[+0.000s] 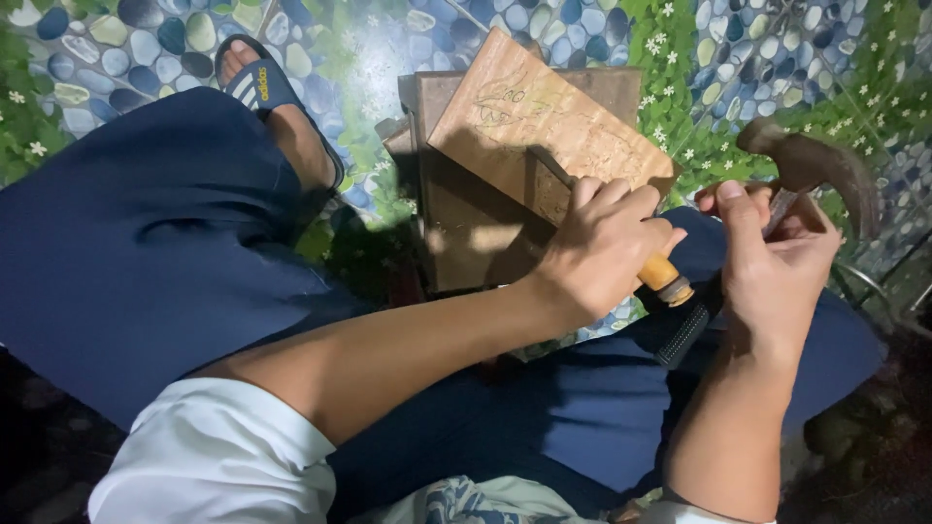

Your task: The person sits cross-legged on a patterned floor and uses a hammer and chisel to carve a design into a small rectangular wooden block. The person repeatedly strikes the chisel to shape the wood.

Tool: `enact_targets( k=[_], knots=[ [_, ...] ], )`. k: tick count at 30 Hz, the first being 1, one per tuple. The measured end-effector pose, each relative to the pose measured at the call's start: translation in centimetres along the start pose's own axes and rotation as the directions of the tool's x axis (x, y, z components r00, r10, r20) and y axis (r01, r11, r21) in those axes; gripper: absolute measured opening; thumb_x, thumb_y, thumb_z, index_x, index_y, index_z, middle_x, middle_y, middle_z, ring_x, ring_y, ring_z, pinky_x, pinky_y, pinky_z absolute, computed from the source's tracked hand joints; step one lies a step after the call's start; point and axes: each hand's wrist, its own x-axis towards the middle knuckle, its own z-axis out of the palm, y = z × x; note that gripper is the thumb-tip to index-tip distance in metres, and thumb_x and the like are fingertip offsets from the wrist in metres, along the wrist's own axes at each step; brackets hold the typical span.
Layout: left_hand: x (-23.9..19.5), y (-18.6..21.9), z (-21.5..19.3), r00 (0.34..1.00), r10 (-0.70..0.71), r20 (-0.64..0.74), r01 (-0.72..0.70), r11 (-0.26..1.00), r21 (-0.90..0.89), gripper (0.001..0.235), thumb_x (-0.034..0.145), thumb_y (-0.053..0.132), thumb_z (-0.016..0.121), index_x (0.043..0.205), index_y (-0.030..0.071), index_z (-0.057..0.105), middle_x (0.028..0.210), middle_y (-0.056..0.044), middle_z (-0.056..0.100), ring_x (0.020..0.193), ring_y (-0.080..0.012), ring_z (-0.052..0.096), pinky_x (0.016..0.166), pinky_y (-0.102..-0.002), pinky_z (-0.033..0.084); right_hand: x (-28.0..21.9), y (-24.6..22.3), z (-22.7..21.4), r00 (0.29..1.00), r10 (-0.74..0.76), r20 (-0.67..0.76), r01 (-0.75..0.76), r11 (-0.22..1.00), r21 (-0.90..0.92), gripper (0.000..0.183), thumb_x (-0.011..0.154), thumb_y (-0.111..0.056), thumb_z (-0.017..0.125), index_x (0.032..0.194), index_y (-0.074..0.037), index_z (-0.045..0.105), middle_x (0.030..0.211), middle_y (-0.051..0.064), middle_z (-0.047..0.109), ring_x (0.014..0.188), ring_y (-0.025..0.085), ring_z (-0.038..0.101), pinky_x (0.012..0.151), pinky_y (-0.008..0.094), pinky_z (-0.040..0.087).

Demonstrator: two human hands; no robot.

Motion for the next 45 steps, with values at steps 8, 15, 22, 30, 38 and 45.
enact_targets(
  k=[8,15,22,30,38,45],
  knots=[
    [-1.2,0.7,0.5,0.973,-0.033,0.229,0.04,0.999,-0.029,0.011,0.074,0.007,0.063,0.078,0.017,0.061,0.095,-0.008,0.052,0.09,-0.0327,0.049,0.083,-0.047,0.033,-0.2,-0.2,1.0,0.999,0.032,0.041,-0.024,0.984,-0.176,0.038,0.115,-0.012,0.063,0.082,-0.015,0.044,0.09,0.001,0.059,0.095,0.013,0.064,0.09,0.032,0.053],
    [-1.2,0.6,0.4,0.991,0.032,0.126,-0.032,0.999,-0.006,0.007,0.083,0.011,0.057,0.079,0.009,0.062,0.094,-0.011,0.054,0.087,-0.0352,0.049,0.079,-0.049,0.033,-0.1,-1.7,2.2,0.978,-0.111,0.174,0.144,0.971,-0.19,0.023,0.112,0.0,0.057,0.134,0.0,0.056,0.082,0.001,0.04,0.075,0.011,0.039,0.073,0.029,0.037],
    [-1.0,0.6,0.2,0.96,0.26,0.1,-0.274,0.946,0.171,0.008,0.078,0.01,0.065,0.075,0.016,0.068,0.087,-0.007,0.059,0.07,-0.0269,0.055,0.066,-0.041,0.038,-0.2,-1.2,1.7,0.989,0.103,0.109,-0.079,0.976,-0.203,0.022,0.115,-0.015,0.061,0.094,-0.01,0.061,0.093,-0.002,0.063,0.092,0.009,0.059,0.084,0.027,0.049],
    [-2.3,3.2,-0.9,0.952,0.307,-0.019,-0.291,0.919,0.267,0.009,0.084,0.014,0.063,0.076,0.009,0.066,0.051,-0.003,0.05,0.042,-0.0157,0.046,0.044,-0.034,0.039,-0.3,1.2,1.9,0.975,-0.176,0.137,0.221,0.852,-0.474,0.045,0.111,-0.013,0.07,0.077,-0.01,0.041,0.07,0.003,0.037,0.067,0.016,0.032,0.063,0.038,0.026],
    [-5.0,4.1,0.4,0.894,0.445,0.048,-0.447,0.89,0.092,0.027,0.076,-0.004,0.047,0.059,0.016,0.043,0.058,0.004,0.03,0.037,-0.0154,0.028,0.043,-0.032,0.021,0.9,4.5,4.1,0.84,-0.486,0.242,0.538,0.684,-0.493,0.023,0.099,-0.011,0.084,0.088,-0.002,0.067,0.093,0.019,0.066,0.08,0.049,0.065,0.064,0.051,0.05],
    [-5.9,4.3,0.8,0.935,0.35,0.056,-0.353,0.935,0.041,0.021,0.077,0.006,0.057,0.062,0.017,0.046,0.055,0.006,0.038,0.036,-0.0161,0.038,0.041,-0.032,0.022,1.2,2.8,6.0,0.813,-0.488,0.317,0.582,0.691,-0.43,0.011,0.1,-0.016,0.079,0.098,-0.006,0.074,0.107,0.014,0.068,0.082,0.046,0.068,0.065,0.048,0.053]
  ],
)
